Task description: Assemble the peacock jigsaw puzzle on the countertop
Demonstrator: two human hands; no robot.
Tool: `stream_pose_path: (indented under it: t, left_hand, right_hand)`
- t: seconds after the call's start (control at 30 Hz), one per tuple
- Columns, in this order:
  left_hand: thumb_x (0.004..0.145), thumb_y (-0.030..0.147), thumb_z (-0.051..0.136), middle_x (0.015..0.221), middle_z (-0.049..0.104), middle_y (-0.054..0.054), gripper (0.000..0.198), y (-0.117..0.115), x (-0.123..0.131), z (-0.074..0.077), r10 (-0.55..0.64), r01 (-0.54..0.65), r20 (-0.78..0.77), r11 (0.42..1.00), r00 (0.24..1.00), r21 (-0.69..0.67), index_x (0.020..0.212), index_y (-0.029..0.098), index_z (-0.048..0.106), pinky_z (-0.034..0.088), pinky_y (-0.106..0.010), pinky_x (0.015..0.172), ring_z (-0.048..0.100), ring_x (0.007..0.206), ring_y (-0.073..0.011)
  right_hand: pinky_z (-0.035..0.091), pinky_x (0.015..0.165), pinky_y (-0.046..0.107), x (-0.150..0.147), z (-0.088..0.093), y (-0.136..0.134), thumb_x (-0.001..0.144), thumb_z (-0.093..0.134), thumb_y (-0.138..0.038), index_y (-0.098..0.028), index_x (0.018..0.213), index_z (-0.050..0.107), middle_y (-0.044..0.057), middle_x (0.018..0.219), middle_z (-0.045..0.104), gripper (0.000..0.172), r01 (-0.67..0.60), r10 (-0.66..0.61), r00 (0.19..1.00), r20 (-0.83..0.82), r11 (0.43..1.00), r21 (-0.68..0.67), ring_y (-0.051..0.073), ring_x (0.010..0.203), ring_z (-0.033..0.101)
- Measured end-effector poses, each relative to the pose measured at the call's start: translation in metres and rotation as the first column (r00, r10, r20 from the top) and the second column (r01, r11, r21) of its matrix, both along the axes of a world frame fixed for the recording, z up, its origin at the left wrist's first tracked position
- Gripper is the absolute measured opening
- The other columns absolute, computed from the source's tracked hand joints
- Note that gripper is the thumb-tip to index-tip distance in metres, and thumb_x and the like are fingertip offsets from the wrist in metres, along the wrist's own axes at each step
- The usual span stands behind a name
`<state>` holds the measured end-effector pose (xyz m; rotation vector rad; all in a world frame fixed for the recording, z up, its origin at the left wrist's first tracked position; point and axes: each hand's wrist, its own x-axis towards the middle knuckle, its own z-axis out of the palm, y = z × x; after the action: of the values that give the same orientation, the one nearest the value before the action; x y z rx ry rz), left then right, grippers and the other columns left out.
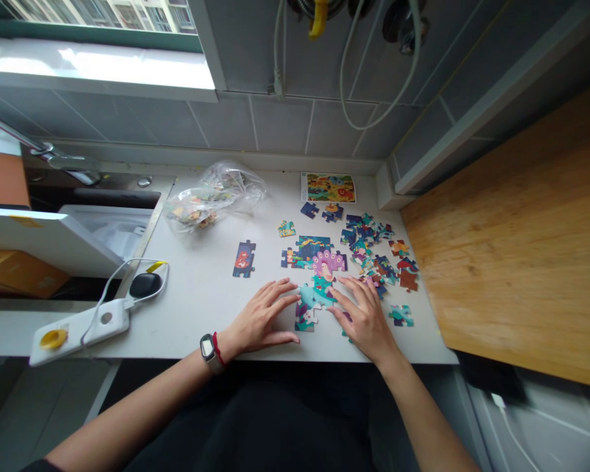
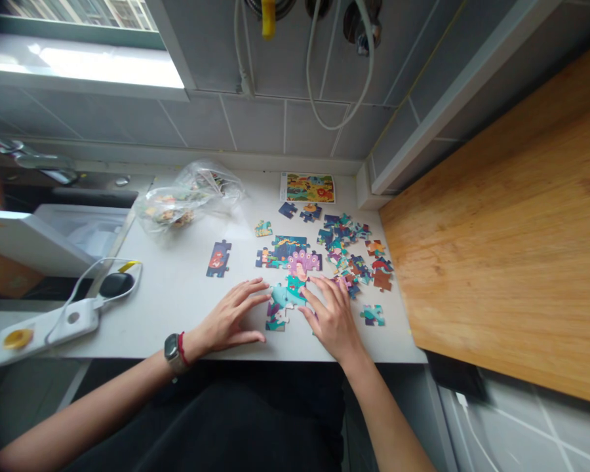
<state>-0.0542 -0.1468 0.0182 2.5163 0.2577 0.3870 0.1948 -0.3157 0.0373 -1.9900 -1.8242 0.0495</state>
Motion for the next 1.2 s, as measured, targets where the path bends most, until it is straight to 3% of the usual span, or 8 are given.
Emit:
stream_pose_path:
  t: [0.17,0.27,0.33,0.43,0.53,0.8,1.2]
  left_hand:
    - [0.105,0.040,0.063,0.132,0.071,-0.014,0.039,0.004,-0.022,0.004,0.064,-0.061,0.098,0.998,0.993,-0.034,0.139,0.021,0.059,0.053,-0.045,0.111,0.061,0.135,-0.0278]
    - [0.104,0.028,0.062,0.119,0.076,-0.009,0.024,0.003,-0.035,0.005,0.050,-0.047,0.085,0.998,0.995,-0.029,0.127,0.023,0.066,0.055,-0.041,0.106,0.066,0.127,-0.0248]
    - [0.103,0.024,0.062,0.117,0.076,-0.008,0.019,0.002,-0.041,0.005,0.034,-0.031,0.065,0.999,0.997,-0.034,0.121,0.024,0.069,0.055,-0.041,0.108,0.065,0.128,-0.0243]
    - [0.102,0.024,0.064,0.123,0.073,-0.008,0.016,0.000,-0.044,0.004,0.039,-0.038,0.035,0.999,0.999,-0.036,0.116,0.025,0.071,0.054,-0.042,0.110,0.063,0.132,-0.0254]
    - [0.101,0.025,0.065,0.125,0.072,-0.008,0.017,0.000,-0.044,0.001,0.049,-0.048,0.014,0.998,0.999,-0.037,0.116,0.025,0.072,0.053,-0.042,0.110,0.062,0.131,-0.0257]
    - [0.103,0.026,0.062,0.130,0.069,-0.008,0.016,0.001,-0.045,0.001,0.021,-0.020,0.005,0.997,1.000,-0.070,0.116,0.026,0.071,0.051,-0.044,0.112,0.058,0.135,-0.0262]
    - [0.104,0.023,0.059,0.129,0.068,-0.008,0.014,0.001,-0.047,-0.001,0.022,-0.018,0.041,0.996,0.999,-0.090,0.114,0.024,0.069,0.050,-0.044,0.113,0.058,0.135,-0.0262]
  right_hand:
    - [0.052,0.107,0.059,0.010,0.009,-0.023,0.103,0.061,-0.022,-0.026,0.119,0.076,0.010,0.119,0.076,0.022,0.068,-0.064,0.996,-0.057,0.995,0.071,0.032,0.118,0.067]
    - [0.059,0.095,0.049,0.015,0.016,-0.038,0.102,0.063,-0.026,-0.025,0.115,0.075,0.010,0.112,0.074,0.017,0.053,-0.058,0.992,-0.116,0.997,-0.051,0.029,0.107,0.069]
    - [0.060,0.095,0.049,0.016,0.021,-0.047,0.099,0.069,-0.029,-0.025,0.121,0.071,0.011,0.117,0.071,0.023,0.035,-0.054,0.992,-0.113,0.986,-0.161,0.030,0.110,0.069]
    - [0.061,0.094,0.050,0.016,0.024,-0.056,0.090,0.079,-0.029,-0.027,0.132,0.064,0.010,0.126,0.067,0.044,0.042,-0.058,0.997,-0.052,0.961,-0.273,0.033,0.114,0.069]
    - [0.063,0.092,0.048,0.015,0.025,-0.057,0.083,0.085,-0.022,-0.028,0.130,0.063,0.009,0.124,0.066,0.052,0.061,-0.068,0.998,-0.010,0.945,-0.321,0.033,0.112,0.069]
    - [0.064,0.092,0.047,0.010,0.028,-0.048,0.080,0.086,-0.016,-0.028,0.119,0.064,0.007,0.118,0.065,0.047,0.069,-0.077,0.997,-0.010,0.940,-0.333,0.032,0.109,0.070]
    - [0.062,0.097,0.047,-0.002,0.031,-0.045,0.083,0.077,-0.008,-0.028,0.129,0.064,0.008,0.122,0.066,0.051,0.065,-0.081,0.997,-0.022,0.912,-0.404,0.031,0.114,0.068]
